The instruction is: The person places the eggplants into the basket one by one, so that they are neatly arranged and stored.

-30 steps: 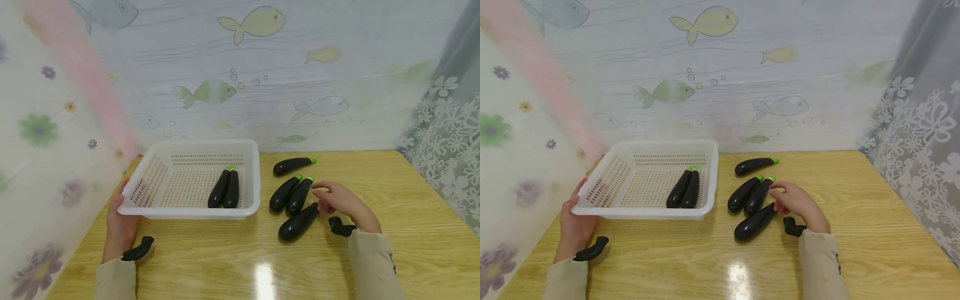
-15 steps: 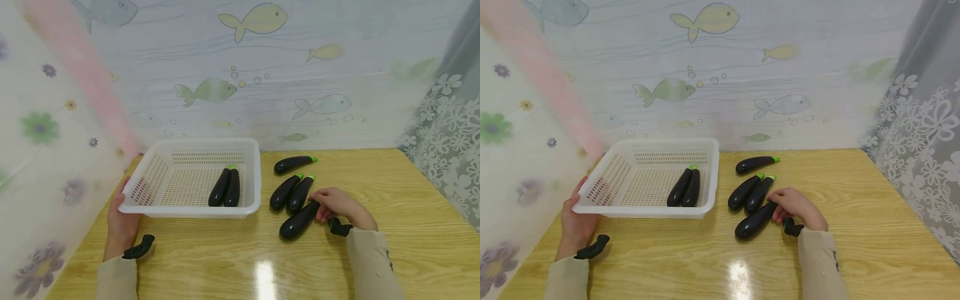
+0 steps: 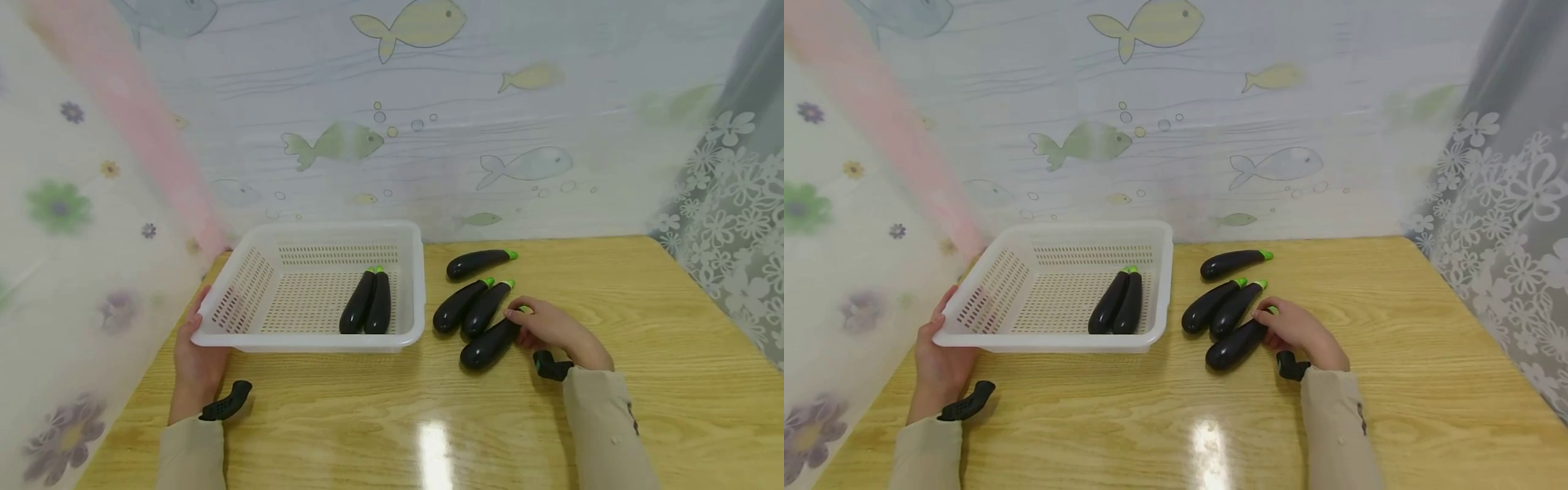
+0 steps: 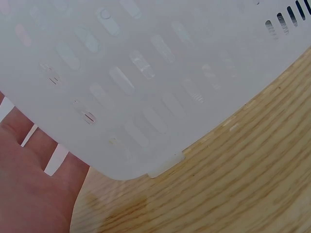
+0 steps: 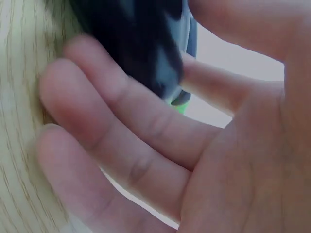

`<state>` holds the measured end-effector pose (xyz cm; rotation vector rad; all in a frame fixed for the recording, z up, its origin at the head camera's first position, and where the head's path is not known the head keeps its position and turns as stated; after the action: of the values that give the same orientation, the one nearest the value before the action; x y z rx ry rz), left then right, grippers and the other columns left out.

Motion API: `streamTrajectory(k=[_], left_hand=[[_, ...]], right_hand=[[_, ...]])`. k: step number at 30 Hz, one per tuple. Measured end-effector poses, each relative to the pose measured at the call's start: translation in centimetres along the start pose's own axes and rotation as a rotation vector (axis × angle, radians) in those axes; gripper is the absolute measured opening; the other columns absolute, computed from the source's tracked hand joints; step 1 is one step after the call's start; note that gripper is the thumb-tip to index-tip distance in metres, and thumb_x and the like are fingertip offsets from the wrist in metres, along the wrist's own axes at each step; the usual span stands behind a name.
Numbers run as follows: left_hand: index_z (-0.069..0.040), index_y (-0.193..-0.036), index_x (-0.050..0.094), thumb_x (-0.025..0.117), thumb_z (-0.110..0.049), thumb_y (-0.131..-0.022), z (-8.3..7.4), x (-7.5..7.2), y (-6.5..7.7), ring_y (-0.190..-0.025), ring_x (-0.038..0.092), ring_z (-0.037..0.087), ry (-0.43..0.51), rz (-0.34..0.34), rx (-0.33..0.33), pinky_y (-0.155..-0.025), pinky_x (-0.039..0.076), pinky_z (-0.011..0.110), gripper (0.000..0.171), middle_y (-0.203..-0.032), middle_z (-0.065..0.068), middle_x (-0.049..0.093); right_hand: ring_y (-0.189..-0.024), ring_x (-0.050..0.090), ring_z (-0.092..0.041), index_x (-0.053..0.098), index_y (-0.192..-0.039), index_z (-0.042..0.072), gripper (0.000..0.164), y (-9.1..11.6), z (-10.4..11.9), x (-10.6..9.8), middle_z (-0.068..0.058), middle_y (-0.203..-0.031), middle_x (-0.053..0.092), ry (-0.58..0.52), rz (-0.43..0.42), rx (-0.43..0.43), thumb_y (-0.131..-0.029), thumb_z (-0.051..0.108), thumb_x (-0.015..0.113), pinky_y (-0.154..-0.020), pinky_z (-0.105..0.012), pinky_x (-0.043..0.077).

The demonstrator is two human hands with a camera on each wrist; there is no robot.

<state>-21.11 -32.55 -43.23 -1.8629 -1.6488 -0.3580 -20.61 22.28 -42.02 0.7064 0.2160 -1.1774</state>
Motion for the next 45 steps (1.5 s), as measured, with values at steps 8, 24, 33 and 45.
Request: streamTrajectory(k=[8,24,33,45], left_hand=[[-0.019,-0.147,0.020,0.031,-0.020,-0.094,0.0,-0.1,0.0,-0.128,0.036,0.016,0.001,-0.005,0.008,-0.098,0.037,0.031,0.054,-0.150,0.001,0.024],[-0.019,-0.146,0.019,0.032,-0.023,-0.094,0.0,-0.1,-0.1,-0.128,0.035,0.016,-0.060,-0.020,0.001,-0.099,0.036,0.030,0.054,-0.150,0.001,0.022],[-0.018,-0.146,0.021,0.034,-0.023,-0.094,0.0,-0.2,-0.1,-0.129,0.035,0.015,-0.051,-0.031,0.005,-0.100,0.035,0.029,0.054,-0.150,0.001,0.024],[-0.018,-0.146,0.022,0.034,-0.024,-0.095,0.0,0.0,0.0,-0.128,0.036,0.016,-0.094,-0.057,0.003,-0.098,0.037,0.029,0.053,-0.150,0.001,0.025]], right_hand=[[-0.065,0.053,-0.019,0.021,-0.139,0.002,0.066,-0.2,0.4,-0.3,-0.016,-0.092,0.052,0.031,-0.088,-0.012,-0.093,0.038,0.050,-0.058,-0.032,0.044],[-0.104,0.052,-0.040,-0.014,-0.146,0.012,0.069,-0.1,0.3,-1.1,-0.036,-0.144,0.012,-0.028,-0.271,-0.025,-0.095,0.021,0.031,-0.082,-0.046,0.045],[-0.131,0.007,-0.054,-0.021,-0.144,0.014,0.074,-0.2,0.5,-1.3,-0.036,-0.145,-0.009,-0.019,-0.296,-0.025,-0.094,0.022,0.032,-0.099,-0.063,0.021],[-0.118,0.026,-0.056,-0.025,-0.143,0.015,0.079,0.3,0.5,-1.6,-0.042,-0.139,-0.004,-0.041,-0.384,-0.011,-0.092,0.027,0.034,-0.093,-0.060,0.030]])
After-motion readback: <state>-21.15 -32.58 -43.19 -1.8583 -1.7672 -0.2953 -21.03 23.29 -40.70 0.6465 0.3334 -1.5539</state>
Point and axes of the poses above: each hand's wrist, its own y-axis away from the middle knuckle, its own x-axis out of the palm, z = x × y, the point moved 2 cm from there along -y, towards the middle knuckle
